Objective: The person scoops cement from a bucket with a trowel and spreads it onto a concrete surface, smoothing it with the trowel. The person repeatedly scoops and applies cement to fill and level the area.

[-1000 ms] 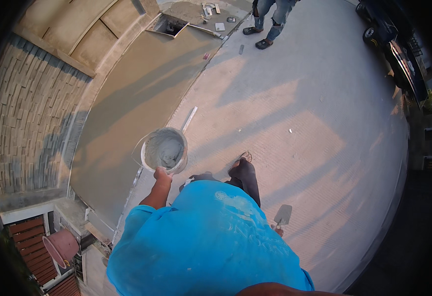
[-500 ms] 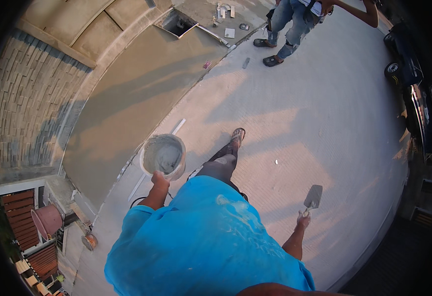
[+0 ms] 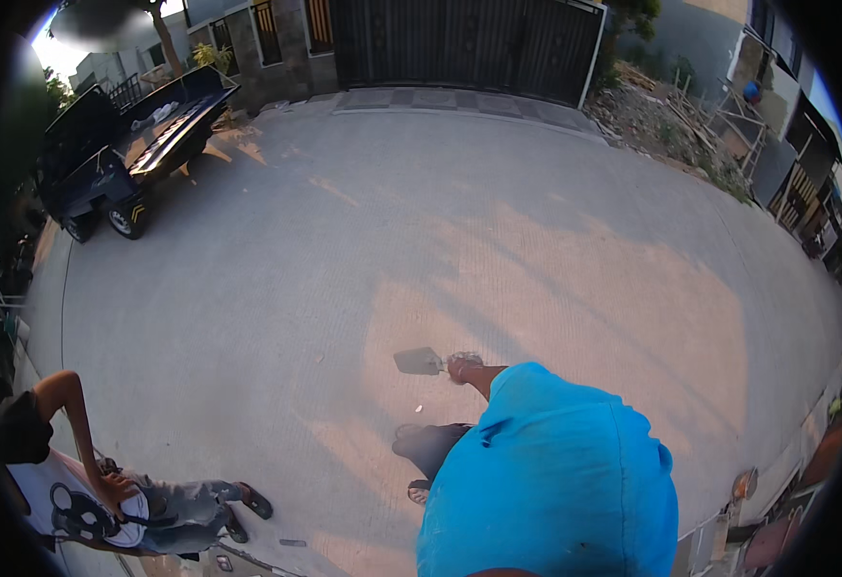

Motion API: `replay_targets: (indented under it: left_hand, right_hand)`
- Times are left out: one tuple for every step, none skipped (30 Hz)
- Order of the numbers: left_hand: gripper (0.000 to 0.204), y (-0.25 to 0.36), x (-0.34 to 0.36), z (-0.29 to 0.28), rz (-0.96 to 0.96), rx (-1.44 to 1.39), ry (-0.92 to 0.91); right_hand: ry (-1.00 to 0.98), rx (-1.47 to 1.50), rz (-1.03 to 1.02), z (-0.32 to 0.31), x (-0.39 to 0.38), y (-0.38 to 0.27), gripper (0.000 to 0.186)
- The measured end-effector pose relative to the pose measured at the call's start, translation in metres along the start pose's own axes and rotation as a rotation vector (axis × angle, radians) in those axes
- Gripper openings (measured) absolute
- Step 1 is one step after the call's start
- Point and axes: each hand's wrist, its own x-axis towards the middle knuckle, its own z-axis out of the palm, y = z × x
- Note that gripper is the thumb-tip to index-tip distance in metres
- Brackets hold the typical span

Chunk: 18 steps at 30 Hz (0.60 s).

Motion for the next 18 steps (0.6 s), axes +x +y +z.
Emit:
replay_targets:
  left_hand:
    - [0.046,0.027,0.032,0.007,0.079,-0.002,-0.033]
    - [0.045,0.052,0.049,0.011,0.127,-0.009,-0.071]
    - [0.045,0.08,0.058,0.02,0.175,-0.039,-0.137]
    - [0.045,0.103,0.065,0.027,0.198,-0.067,-0.196]
    - [0.045,0.122,0.067,0.031,0.203,-0.101,-0.248]
    - [0.044,0.134,0.074,0.034,0.181,-0.154,-0.285]
    - [0.044,0.145,0.081,0.037,0.14,-0.228,-0.326]
    - [0.044,0.149,0.084,0.036,0.076,-0.316,-0.355]
    - [0.044,0.157,0.089,0.038,-0.001,-0.425,-0.382]
    - [0.043,0.159,0.096,0.033,-0.086,-0.539,-0.398]
    - [0.043,0.162,0.102,0.033,-0.178,-0.659,-0.411]
    - [0.043,0.153,0.111,0.027,-0.297,-0.778,-0.391]
    - [0.043,0.135,0.112,0.019,-0.435,-0.897,-0.369]
    - [0.043,0.126,0.106,0.016,-0.566,-1.001,-0.364]
    - [0.042,0.114,0.098,0.006,-0.709,-1.111,-0.306]
    - [0.042,0.104,0.089,0.001,-0.843,-1.212,-0.251]
    - [0.042,0.101,0.083,-0.002,-0.956,-1.319,-0.174]
    - [0.042,0.102,0.076,-0.003,-1.063,-1.422,-0.062]
  right_hand:
    - [-0.04,0.094,0.026,-0.008,-0.011,-0.013,0.037]
    - [-0.075,0.151,0.02,-0.024,-0.023,-0.02,0.036]
    - [-0.036,0.201,0.078,-0.015,-0.022,-0.003,0.035]
    - [-0.004,0.231,0.117,-0.001,-0.018,0.005,0.034]
    - [0.029,0.252,0.151,0.009,-0.014,0.014,0.034]
    - [0.035,0.276,0.137,0.011,-0.01,0.01,0.034]
    - [0.041,0.295,0.123,0.01,-0.006,0.001,0.035]
    - [0.05,0.311,0.108,0.005,-0.001,-0.004,0.035]
    - [0.02,0.305,0.122,-0.007,0.005,-0.006,0.036]
    - [-0.022,0.291,0.111,-0.018,0.014,-0.018,0.036]
    - [-0.065,0.27,0.093,-0.031,0.021,-0.026,0.037]
    - [-0.066,0.254,0.09,-0.049,0.021,-0.04,0.036]
    - [-0.085,0.214,0.069,-0.062,0.021,-0.05,0.036]
    - [-0.068,0.253,0.166,-0.045,0.035,-0.031,0.035]
    - [-0.089,0.268,0.21,-0.042,0.048,-0.023,0.036]
    - [-0.103,0.187,0.219,-0.041,0.053,-0.006,0.037]
    - [-0.032,0.139,0.223,-0.032,0.059,0.006,0.041]
    - [-0.14,0.185,0.273,-0.048,0.067,0.01,0.048]
